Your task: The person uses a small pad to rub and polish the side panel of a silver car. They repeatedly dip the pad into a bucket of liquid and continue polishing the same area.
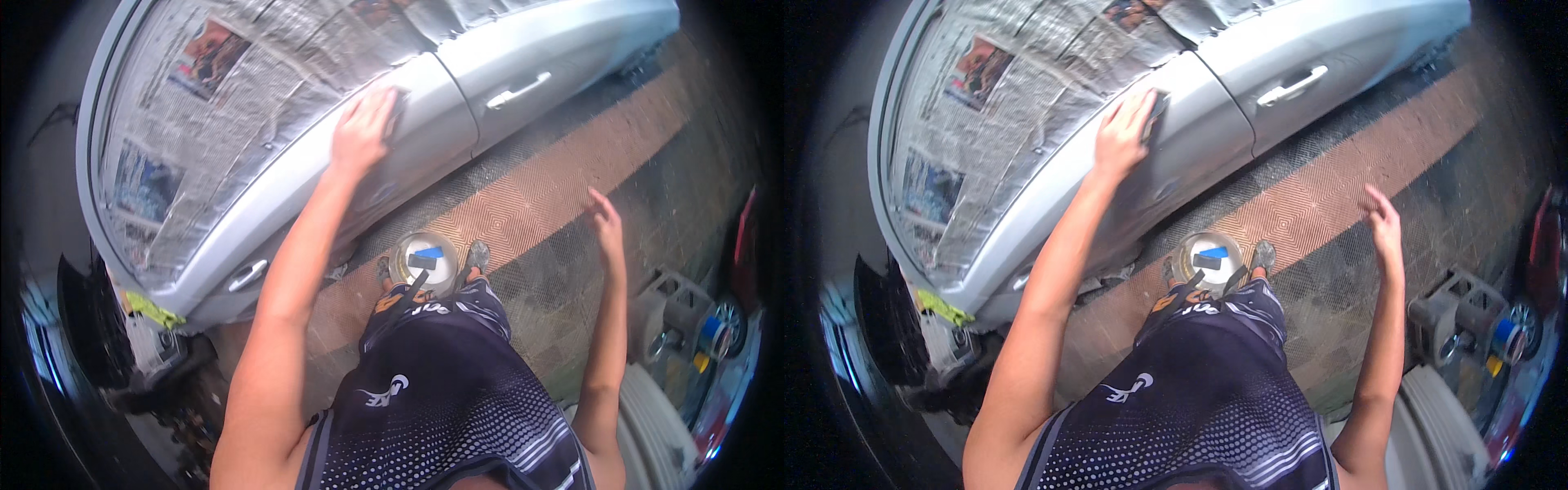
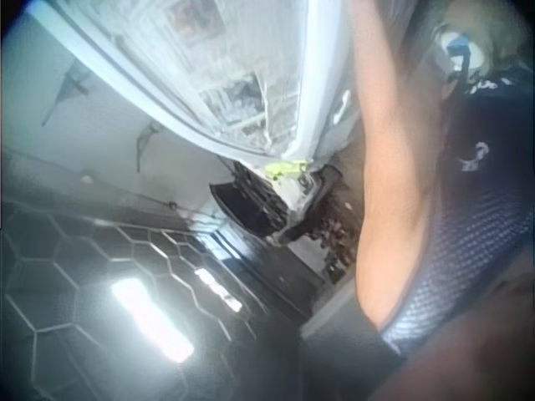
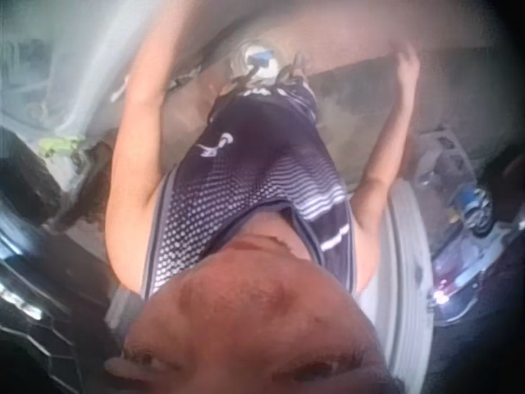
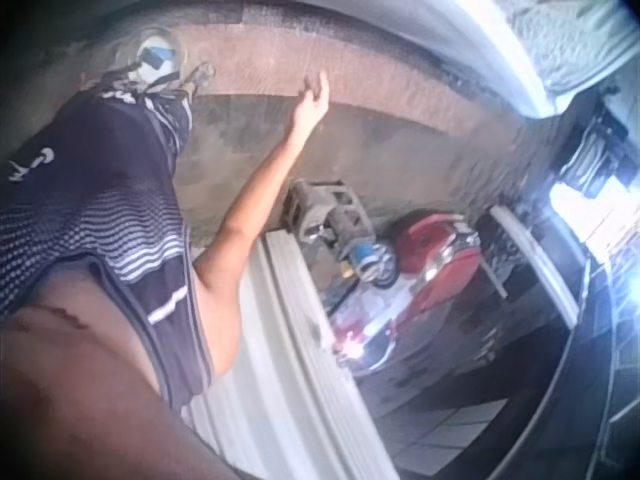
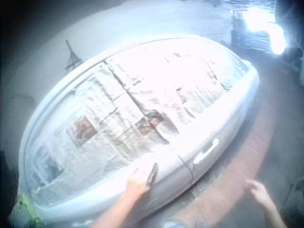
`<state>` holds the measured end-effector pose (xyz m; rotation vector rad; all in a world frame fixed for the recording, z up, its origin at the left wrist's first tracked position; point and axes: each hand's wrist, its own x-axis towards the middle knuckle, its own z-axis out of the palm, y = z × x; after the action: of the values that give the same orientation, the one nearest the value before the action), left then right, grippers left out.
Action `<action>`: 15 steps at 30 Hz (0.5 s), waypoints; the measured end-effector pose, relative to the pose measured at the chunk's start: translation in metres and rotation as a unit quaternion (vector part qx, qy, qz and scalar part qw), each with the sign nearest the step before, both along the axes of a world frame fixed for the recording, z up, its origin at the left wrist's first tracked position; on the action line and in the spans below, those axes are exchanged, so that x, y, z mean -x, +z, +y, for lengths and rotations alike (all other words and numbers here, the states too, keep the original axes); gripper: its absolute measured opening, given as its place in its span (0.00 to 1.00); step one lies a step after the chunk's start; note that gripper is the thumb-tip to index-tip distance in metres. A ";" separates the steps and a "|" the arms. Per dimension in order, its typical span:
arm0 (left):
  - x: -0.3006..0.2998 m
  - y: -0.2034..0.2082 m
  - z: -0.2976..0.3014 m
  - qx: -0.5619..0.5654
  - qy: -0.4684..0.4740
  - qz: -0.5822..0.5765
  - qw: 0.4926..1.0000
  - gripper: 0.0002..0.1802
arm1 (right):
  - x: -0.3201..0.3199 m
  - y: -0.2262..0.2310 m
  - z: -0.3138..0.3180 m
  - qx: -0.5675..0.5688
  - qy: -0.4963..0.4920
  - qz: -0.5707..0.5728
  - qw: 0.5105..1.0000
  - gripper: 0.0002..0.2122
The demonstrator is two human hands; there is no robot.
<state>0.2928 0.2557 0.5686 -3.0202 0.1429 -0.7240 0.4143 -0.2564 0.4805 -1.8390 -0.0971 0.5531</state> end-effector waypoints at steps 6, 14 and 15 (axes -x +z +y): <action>0.279 0.022 0.059 0.026 0.338 -0.001 0.941 0.33 | 0.076 -0.125 -0.073 0.098 -0.060 0.268 0.957 0.21; 0.426 -0.082 -0.032 0.589 0.570 -0.176 0.545 0.15 | 0.108 -0.205 0.028 0.226 0.204 0.051 0.951 0.17; 0.435 -0.110 -0.044 0.666 0.572 -0.188 0.441 0.14 | 0.106 -0.174 0.059 0.223 0.258 -0.015 0.940 0.17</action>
<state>-0.1421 0.2117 0.4582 -2.0319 -3.3453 -1.4755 0.3084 -0.1971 0.3061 -2.2745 -0.5235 0.9727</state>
